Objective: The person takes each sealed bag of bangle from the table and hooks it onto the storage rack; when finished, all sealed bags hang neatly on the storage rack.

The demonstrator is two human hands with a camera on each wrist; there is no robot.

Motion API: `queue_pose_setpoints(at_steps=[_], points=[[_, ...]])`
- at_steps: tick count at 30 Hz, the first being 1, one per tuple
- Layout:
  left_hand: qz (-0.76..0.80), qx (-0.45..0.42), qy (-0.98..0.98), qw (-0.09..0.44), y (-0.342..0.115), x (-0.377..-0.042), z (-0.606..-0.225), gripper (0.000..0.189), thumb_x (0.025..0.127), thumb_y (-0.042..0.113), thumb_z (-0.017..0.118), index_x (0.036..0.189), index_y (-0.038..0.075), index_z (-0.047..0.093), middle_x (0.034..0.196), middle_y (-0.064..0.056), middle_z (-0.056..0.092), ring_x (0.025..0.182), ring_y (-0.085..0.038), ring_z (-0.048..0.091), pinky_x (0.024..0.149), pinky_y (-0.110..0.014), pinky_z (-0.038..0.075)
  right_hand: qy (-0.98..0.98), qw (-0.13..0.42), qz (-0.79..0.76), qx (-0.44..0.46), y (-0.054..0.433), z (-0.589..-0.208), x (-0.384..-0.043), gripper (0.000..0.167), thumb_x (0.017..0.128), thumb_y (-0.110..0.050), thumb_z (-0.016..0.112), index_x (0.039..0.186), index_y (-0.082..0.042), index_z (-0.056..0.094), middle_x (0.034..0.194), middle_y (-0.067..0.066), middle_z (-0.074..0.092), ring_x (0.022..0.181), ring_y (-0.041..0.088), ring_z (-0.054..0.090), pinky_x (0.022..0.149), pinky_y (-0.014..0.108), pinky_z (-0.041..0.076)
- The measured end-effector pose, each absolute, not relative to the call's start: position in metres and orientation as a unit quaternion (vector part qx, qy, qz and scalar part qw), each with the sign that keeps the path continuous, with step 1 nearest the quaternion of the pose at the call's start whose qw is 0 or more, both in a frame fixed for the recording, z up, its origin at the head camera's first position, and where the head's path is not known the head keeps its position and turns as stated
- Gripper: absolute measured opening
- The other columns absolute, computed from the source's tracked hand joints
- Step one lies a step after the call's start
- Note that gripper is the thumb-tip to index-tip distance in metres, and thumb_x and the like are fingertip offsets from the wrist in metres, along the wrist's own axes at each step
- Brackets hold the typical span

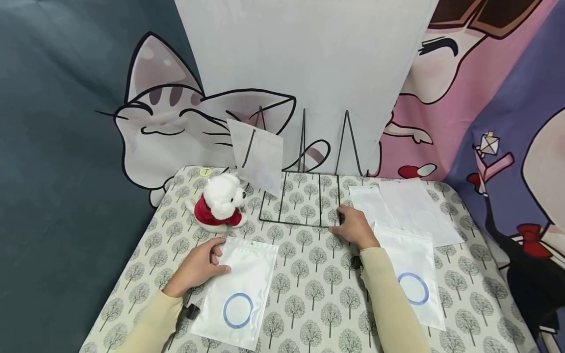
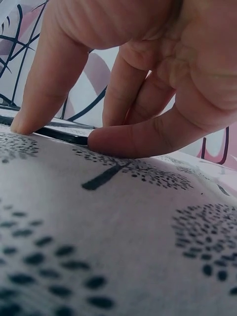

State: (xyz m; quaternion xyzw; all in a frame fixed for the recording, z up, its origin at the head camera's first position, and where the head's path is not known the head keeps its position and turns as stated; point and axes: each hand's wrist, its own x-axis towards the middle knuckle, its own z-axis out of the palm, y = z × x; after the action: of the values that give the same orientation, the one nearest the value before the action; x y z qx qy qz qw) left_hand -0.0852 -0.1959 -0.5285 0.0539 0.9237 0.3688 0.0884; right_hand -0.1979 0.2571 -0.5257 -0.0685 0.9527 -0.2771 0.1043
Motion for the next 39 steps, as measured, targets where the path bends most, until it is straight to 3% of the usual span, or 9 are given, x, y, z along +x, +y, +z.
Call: queue_pose_setpoints(at_steps=[3, 6, 12, 19, 26, 32, 34, 39], points=[[0.332, 0.060, 0.938, 0.081, -0.193, -0.085, -0.532, 0.096, 0.071, 0.023, 0.100, 0.153, 0.003, 0.054, 0.091, 0.002, 0.057, 0.075, -0.010, 0.050, 0.074, -0.027, 0.046, 0.953, 0.102, -0.277, -0.064, 0.258, -0.527, -0.197, 0.083, 0.088, -0.026, 0.086, 0.154, 0.006, 0.048, 0.164, 0.028, 0.041, 0.150, 0.055, 0.036, 0.124, 0.068, 0.030], [0.319, 0.065, 0.943, 0.074, -0.193, -0.084, -0.535, 0.095, 0.069, 0.023, 0.100, 0.150, 0.001, 0.057, 0.087, 0.002, 0.055, 0.073, -0.010, 0.045, 0.072, -0.027, 0.044, 0.952, 0.109, -0.280, -0.060, 0.258, -0.530, -0.197, 0.084, 0.089, -0.028, 0.086, 0.155, 0.005, 0.047, 0.165, 0.028, 0.040, 0.151, 0.055, 0.035, 0.125, 0.068, 0.030], [0.325, 0.059, 0.942, 0.057, -0.191, -0.078, -0.539, 0.075, 0.071, 0.021, 0.099, 0.138, 0.003, 0.070, 0.084, 0.001, 0.052, 0.069, -0.008, 0.042, 0.065, -0.024, 0.039, 0.951, 0.110, -0.282, -0.062, 0.260, -0.532, -0.195, 0.085, 0.088, -0.029, 0.086, 0.155, 0.006, 0.046, 0.165, 0.029, 0.040, 0.151, 0.056, 0.035, 0.124, 0.069, 0.030], [0.355, 0.030, 0.934, 0.029, -0.186, -0.074, -0.539, 0.052, 0.074, 0.019, 0.096, 0.123, 0.014, 0.079, 0.084, 0.004, 0.055, 0.072, -0.008, 0.048, 0.067, -0.024, 0.042, 0.951, 0.106, -0.284, -0.066, 0.261, -0.529, -0.197, 0.084, 0.089, -0.027, 0.086, 0.155, 0.006, 0.046, 0.164, 0.029, 0.040, 0.150, 0.056, 0.035, 0.124, 0.069, 0.030], [0.438, 0.015, 0.896, 0.067, -0.186, -0.075, -0.542, 0.058, 0.077, 0.011, 0.094, 0.130, 0.015, 0.070, 0.087, 0.004, 0.068, 0.073, -0.008, 0.060, 0.066, -0.023, 0.051, 0.952, 0.101, -0.282, -0.071, 0.260, -0.531, -0.198, 0.083, 0.089, -0.026, 0.086, 0.154, 0.006, 0.047, 0.163, 0.030, 0.042, 0.150, 0.056, 0.037, 0.124, 0.068, 0.031], [0.568, -0.001, 0.811, 0.144, -0.189, -0.075, -0.541, 0.058, 0.084, 0.001, 0.084, 0.131, 0.005, 0.051, 0.121, -0.015, 0.074, 0.089, -0.017, 0.071, 0.071, -0.030, 0.063, 0.951, 0.105, -0.283, -0.068, 0.259, -0.530, -0.197, 0.083, 0.089, -0.026, 0.085, 0.155, 0.006, 0.047, 0.163, 0.029, 0.042, 0.150, 0.055, 0.037, 0.124, 0.068, 0.031], [0.587, 0.001, 0.796, 0.150, -0.189, -0.075, -0.539, 0.057, 0.085, 0.003, 0.084, 0.129, 0.004, 0.049, 0.120, -0.016, 0.073, 0.089, -0.017, 0.069, 0.072, -0.028, 0.061, 0.951, 0.105, -0.283, -0.068, 0.259, -0.530, -0.197, 0.083, 0.089, -0.026, 0.085, 0.155, 0.006, 0.047, 0.164, 0.029, 0.042, 0.150, 0.055, 0.037, 0.124, 0.068, 0.032], [0.603, -0.003, 0.788, 0.125, -0.186, -0.078, -0.540, 0.041, 0.090, 0.009, 0.083, 0.120, 0.003, 0.054, 0.096, -0.008, 0.071, 0.080, -0.012, 0.059, 0.072, -0.022, 0.052, 0.952, 0.103, -0.279, -0.071, 0.258, -0.528, -0.199, 0.082, 0.090, -0.026, 0.085, 0.155, 0.005, 0.046, 0.164, 0.028, 0.041, 0.150, 0.054, 0.037, 0.124, 0.067, 0.032]])
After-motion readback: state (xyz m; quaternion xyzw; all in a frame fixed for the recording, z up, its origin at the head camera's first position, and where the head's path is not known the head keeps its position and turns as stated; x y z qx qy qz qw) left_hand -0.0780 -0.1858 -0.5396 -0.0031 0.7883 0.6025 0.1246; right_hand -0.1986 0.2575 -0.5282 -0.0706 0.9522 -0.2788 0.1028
